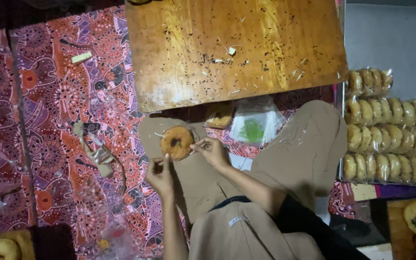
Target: The person sits on the floor and repeatedly picks up donuts from a wooden board, places them into clear plastic bags, and sets the filled bags into a metal tray. The process is repeated for multiple donuts.
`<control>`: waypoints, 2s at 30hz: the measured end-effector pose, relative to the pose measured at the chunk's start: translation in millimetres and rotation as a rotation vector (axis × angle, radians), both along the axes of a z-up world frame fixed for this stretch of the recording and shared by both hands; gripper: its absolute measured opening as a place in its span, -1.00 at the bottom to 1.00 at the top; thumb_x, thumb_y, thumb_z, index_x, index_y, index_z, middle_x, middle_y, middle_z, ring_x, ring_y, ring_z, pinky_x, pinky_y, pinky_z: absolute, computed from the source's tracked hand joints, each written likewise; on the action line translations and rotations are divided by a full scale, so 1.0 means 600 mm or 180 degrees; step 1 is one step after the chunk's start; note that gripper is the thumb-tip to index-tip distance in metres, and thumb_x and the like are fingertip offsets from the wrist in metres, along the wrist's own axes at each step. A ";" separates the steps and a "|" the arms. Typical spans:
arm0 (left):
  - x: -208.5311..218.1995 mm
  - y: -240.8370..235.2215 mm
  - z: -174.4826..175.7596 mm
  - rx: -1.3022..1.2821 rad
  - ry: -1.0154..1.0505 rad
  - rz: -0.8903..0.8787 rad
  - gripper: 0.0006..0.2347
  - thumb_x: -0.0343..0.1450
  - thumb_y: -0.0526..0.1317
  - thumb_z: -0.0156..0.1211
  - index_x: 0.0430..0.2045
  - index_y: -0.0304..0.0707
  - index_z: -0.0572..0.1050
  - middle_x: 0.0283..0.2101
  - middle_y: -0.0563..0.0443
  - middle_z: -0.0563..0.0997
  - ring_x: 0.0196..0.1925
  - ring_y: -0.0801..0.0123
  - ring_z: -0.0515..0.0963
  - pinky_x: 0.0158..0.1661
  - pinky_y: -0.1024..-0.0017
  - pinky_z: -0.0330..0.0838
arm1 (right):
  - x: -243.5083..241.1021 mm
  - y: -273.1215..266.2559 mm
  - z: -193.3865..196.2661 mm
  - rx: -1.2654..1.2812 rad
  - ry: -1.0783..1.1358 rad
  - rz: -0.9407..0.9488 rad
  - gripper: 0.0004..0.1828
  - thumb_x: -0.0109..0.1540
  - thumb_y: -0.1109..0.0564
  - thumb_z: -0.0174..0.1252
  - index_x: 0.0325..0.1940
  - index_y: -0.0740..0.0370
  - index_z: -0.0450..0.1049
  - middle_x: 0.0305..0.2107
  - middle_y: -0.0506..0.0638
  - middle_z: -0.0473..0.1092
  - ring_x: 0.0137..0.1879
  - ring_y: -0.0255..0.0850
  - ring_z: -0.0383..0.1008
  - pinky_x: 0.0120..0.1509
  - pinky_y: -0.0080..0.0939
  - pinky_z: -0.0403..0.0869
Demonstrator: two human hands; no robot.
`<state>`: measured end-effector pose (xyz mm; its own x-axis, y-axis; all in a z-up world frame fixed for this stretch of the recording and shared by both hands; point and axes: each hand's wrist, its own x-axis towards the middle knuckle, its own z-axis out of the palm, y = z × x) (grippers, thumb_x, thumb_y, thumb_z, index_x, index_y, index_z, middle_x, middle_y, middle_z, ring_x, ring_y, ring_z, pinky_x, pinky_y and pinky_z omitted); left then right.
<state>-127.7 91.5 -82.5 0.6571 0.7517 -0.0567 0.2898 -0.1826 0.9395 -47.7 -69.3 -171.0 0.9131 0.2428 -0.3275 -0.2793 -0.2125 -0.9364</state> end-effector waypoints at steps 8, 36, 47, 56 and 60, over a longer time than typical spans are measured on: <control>0.115 0.003 -0.051 -0.0373 -0.0004 -0.0710 -0.90 0.38 -0.39 0.37 -0.47 -0.36 0.53 -0.46 0.11 0.60 -0.39 0.57 0.54 -0.33 0.58 0.45 | 0.190 -0.248 -0.061 -0.2090 -0.0632 0.0893 -0.71 -0.03 0.07 0.47 -0.35 0.26 0.60 -0.47 0.15 0.55 -0.33 -0.03 0.59 -0.19 -0.02 0.54; 0.172 -0.342 0.150 0.1431 -0.1694 -0.2621 -0.57 0.47 -0.08 0.19 0.28 0.02 0.39 0.51 -0.27 0.19 0.56 -0.10 0.17 0.53 0.01 -0.01 | 0.128 -0.339 0.305 -0.1175 -0.1952 0.0776 -0.34 0.27 -0.08 0.15 0.39 0.29 0.31 0.34 0.25 0.26 0.37 0.13 0.29 0.42 0.12 0.28; 0.223 0.062 0.109 -0.3735 -0.2562 0.0931 -0.78 0.54 -0.08 0.16 -0.11 -0.22 0.53 0.03 -0.15 0.58 0.02 0.15 0.56 0.13 0.05 0.41 | 0.508 -0.003 0.273 0.0870 0.0105 0.0308 -0.10 0.04 -0.08 0.44 0.36 0.28 0.26 0.14 0.09 0.47 0.16 -0.12 0.52 0.19 0.05 0.54; 0.170 0.099 0.086 -0.3531 -0.2666 0.1430 -0.78 0.53 -0.03 0.11 -0.11 -0.13 0.49 0.14 -0.13 0.54 0.34 -0.05 0.49 0.35 -0.33 0.14 | 0.875 0.048 0.100 -0.1686 -0.2127 -0.0760 0.36 0.01 -0.26 0.63 0.57 0.26 -0.11 0.28 0.30 0.25 0.32 0.08 0.40 0.43 0.05 0.38; 0.153 0.132 0.067 -0.3566 -0.2758 0.1224 -0.68 0.53 0.00 0.10 0.05 -0.19 0.50 0.14 -0.20 0.54 0.30 0.02 0.50 0.41 -0.29 0.17 | 0.810 -0.039 0.131 -0.1678 -0.1829 -0.0033 0.30 0.08 -0.09 0.48 0.66 0.18 -0.21 0.20 0.22 0.33 0.20 0.04 0.48 0.34 0.04 0.50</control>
